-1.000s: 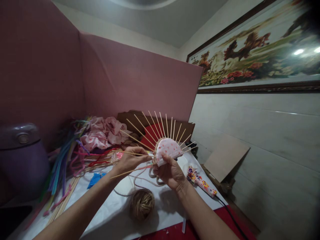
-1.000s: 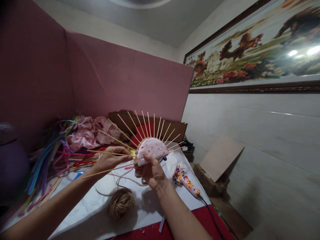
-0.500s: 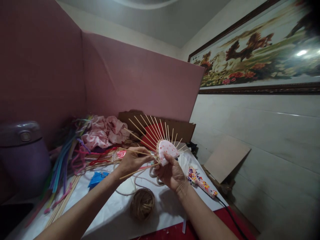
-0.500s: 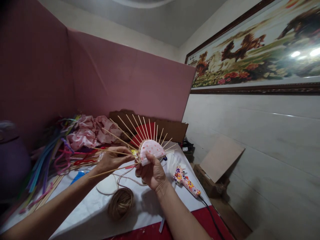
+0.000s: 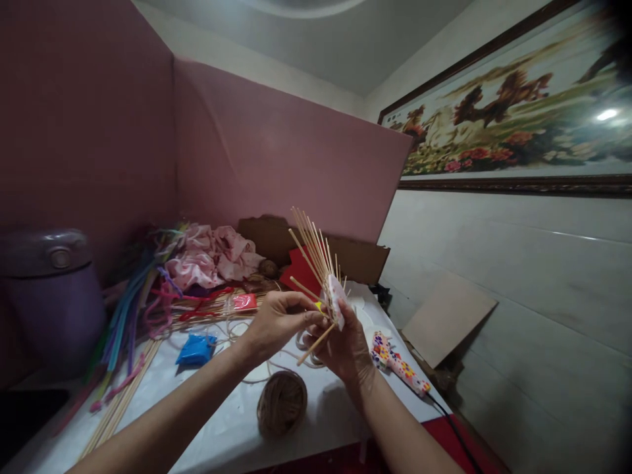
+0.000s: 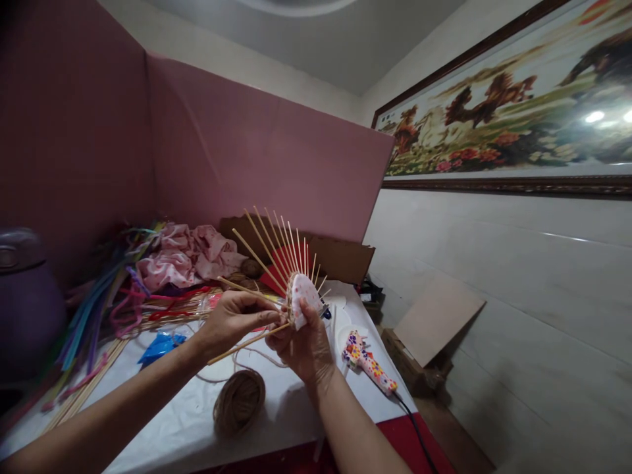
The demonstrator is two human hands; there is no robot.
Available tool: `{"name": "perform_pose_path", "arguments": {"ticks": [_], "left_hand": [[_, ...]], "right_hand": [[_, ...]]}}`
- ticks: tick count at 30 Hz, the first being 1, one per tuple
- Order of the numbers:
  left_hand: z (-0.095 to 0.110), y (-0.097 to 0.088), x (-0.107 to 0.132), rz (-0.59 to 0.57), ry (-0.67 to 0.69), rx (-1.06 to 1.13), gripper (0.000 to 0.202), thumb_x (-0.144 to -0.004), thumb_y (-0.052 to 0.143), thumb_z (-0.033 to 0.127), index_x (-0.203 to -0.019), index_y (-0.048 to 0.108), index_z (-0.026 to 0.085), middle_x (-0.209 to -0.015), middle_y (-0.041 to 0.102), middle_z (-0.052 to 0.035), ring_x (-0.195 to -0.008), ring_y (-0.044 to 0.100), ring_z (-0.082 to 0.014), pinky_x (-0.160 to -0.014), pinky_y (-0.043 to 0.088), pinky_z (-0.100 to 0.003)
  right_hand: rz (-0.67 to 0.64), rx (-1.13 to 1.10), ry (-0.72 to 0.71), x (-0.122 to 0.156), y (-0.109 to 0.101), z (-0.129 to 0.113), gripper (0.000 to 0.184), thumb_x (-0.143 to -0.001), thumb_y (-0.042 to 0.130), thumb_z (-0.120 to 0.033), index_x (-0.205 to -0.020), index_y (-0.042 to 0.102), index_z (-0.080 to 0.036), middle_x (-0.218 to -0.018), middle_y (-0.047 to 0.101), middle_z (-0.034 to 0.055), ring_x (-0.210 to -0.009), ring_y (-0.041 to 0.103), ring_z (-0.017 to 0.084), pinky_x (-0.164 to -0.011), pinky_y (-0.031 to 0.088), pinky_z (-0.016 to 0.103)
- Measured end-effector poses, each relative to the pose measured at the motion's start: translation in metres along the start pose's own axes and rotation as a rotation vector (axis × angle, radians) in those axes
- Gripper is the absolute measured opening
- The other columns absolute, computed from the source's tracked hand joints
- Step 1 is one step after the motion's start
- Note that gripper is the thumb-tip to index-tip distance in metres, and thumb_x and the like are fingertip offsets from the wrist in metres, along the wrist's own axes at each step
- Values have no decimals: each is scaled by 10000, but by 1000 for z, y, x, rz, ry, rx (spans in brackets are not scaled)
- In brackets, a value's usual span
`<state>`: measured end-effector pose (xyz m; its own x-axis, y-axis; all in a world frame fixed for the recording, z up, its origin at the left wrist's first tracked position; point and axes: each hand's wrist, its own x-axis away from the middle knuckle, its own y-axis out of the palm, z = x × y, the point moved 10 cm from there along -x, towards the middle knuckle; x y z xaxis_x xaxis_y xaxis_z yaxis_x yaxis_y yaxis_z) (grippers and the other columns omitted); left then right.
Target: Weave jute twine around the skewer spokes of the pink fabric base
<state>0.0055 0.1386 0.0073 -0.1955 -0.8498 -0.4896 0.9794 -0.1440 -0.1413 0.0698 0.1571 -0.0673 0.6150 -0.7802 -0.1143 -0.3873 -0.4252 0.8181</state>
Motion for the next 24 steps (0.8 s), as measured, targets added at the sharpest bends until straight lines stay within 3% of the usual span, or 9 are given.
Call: {"name": "perform_pose_path", "arguments": {"ticks": [8,13,17,24], "left_hand": [[-2,14,5,-24,-191,258,175,-582,719,267,-663,680,118,-611,658,-47,-556,573,-131,-543,451,-250],[-9,20,9,-96,-281,303,198,-613,701,296,-633,633,111,-489,544,15,-420,409,-43,-404,277,-176],[-19,19,10,-123,-302,361,211,-638,689,293,-706,617,106,-476,457,45,-398,296,-14,-388,160,-178],[-28,24,10,-155,-363,486,204,-646,685,268,-722,595,102,-547,499,16,-407,324,-10,-389,155,-178]], "right_hand": [[49,61,-44,3,-3,-4,224,-696,606,-370,-751,610,-153,-616,640,-4,-564,575,123,-590,444,265],[67,95,-114,3,-8,-13,176,-691,623,-312,-773,607,-156,-670,653,0,-596,583,131,-546,440,251],[66,132,-167,2,-8,-19,142,-700,615,-266,-776,612,-146,-679,652,3,-578,570,127,-514,437,245],[82,204,-214,2,-3,-26,113,-686,622,-258,-716,607,-150,-611,622,-3,-526,545,114,-504,448,240]]}}
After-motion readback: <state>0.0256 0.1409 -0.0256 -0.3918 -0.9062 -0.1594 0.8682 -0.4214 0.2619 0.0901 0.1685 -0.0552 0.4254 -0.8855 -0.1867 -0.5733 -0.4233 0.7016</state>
